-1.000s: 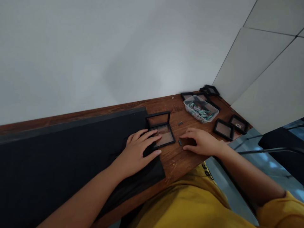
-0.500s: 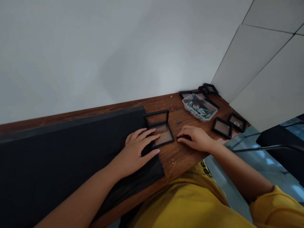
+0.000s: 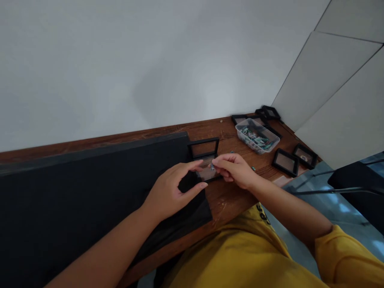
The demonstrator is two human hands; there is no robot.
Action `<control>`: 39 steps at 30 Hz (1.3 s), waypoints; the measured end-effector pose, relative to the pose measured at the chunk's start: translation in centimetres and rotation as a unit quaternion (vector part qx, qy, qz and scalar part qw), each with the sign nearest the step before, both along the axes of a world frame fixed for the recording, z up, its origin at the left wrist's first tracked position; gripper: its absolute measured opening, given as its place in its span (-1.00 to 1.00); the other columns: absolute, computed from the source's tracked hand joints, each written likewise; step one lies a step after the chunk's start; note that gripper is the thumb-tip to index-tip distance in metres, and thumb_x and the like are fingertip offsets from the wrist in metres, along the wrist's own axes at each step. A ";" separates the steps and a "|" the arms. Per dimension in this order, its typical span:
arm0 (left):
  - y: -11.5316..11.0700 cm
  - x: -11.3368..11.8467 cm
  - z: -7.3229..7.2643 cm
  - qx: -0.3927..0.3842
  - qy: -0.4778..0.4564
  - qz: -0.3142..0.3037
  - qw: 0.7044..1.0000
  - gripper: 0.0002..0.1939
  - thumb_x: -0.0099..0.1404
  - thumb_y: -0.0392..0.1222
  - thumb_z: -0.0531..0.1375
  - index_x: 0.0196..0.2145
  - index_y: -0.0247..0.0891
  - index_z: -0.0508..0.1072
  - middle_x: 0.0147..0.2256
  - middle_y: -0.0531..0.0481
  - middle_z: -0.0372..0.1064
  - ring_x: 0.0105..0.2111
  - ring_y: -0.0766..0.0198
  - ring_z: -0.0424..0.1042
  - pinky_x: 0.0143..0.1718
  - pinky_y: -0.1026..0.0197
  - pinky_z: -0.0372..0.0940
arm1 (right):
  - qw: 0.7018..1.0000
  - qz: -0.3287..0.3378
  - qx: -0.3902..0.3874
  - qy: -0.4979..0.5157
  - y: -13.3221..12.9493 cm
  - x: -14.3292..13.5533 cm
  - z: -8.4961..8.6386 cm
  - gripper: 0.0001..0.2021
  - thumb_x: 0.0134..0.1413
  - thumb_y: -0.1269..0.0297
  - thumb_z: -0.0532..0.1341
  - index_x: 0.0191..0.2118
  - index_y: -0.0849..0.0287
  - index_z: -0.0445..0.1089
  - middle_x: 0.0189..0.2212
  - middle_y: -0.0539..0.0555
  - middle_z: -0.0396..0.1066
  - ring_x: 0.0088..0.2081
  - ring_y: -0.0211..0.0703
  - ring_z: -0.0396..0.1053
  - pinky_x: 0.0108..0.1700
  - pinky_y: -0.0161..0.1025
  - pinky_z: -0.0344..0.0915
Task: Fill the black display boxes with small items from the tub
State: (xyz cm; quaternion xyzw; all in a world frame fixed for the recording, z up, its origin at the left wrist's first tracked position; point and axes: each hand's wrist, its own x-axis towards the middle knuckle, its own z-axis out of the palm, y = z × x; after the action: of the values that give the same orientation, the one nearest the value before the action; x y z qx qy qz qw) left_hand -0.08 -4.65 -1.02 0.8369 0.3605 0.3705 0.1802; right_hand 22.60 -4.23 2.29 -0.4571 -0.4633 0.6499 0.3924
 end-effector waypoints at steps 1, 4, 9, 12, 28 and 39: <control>-0.1 0.0 0.2 0.016 -0.013 0.002 1.000 -0.53 0.47 0.09 0.24 0.22 -0.16 0.44 -0.06 -0.07 0.64 -0.09 0.10 0.62 0.06 0.01 0.49 | 0.999 0.007 -0.025 0.023 -0.1 -0.7 0.1 -0.57 -0.15 -0.09 0.48 -0.48 0.16 0.41 -0.58 -0.13 0.26 -0.63 -0.44 -0.02 -0.63 -0.39 -0.16; -0.5 0.0 0.7 0.054 -0.039 0.005 0.998 -0.57 0.47 0.06 0.28 0.18 -0.17 0.47 -0.08 -0.08 0.64 -0.10 0.13 0.62 0.04 0.04 0.50 | 0.996 0.026 -0.058 0.057 -0.6 -1.9 0.3 -0.61 -0.17 -0.02 0.48 -0.54 0.17 0.38 -0.60 -0.13 0.27 -0.64 -0.45 -0.01 -0.65 -0.40 -0.19; -0.5 0.1 1.0 0.079 -0.058 -0.011 0.995 -0.72 0.48 -0.02 0.27 0.06 -0.16 0.58 -0.12 -0.08 0.67 -0.15 0.13 0.63 -0.04 0.03 0.52 | 0.994 0.063 -0.067 0.059 -1.1 -2.2 0.1 -0.69 -0.13 0.04 0.47 -0.44 0.18 0.48 -0.59 -0.15 0.30 -0.65 -0.47 -0.01 -0.65 -0.41 -0.20; -0.3 0.2 1.0 0.070 -0.065 -0.020 0.995 -0.72 0.49 0.04 0.26 0.00 -0.14 0.61 -0.15 -0.08 0.68 -0.17 0.12 0.63 -0.06 0.00 0.53 | 0.994 0.075 -0.057 0.049 -1.0 -2.0 0.3 -0.70 -0.11 0.05 0.46 -0.45 0.17 0.46 -0.60 -0.15 0.30 -0.65 -0.47 0.00 -0.65 -0.41 -0.17; 0.3 0.0 0.8 0.048 -0.057 0.017 0.997 -0.69 0.48 0.11 0.26 -0.09 -0.14 0.66 -0.24 -0.06 0.68 -0.25 0.14 0.59 -0.13 0.02 0.50 | 0.959 0.092 0.163 -0.213 -0.1 1.6 0.6 -0.70 0.27 0.05 0.28 -0.16 0.20 0.61 -0.47 -0.02 0.48 -0.53 -0.34 0.22 -0.48 -0.33 0.14; 2.2 0.4 -0.7 -0.064 0.027 0.116 0.991 -0.58 0.47 0.23 0.16 -0.11 -0.09 0.67 -0.44 0.03 0.44 -0.37 0.17 0.42 -0.31 0.15 0.39 | 0.755 -0.054 0.291 -0.585 1.7 5.4 -2.5 -0.60 0.29 0.07 0.29 0.10 0.24 0.53 0.01 0.27 0.53 -0.07 0.12 0.53 -0.05 -0.03 0.45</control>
State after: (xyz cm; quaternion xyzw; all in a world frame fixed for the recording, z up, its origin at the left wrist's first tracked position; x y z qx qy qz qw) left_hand 0.31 -2.48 -1.67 0.7857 0.4830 0.3425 0.1791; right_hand 27.99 -2.51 -0.24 -0.6357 -0.7442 0.0676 0.1936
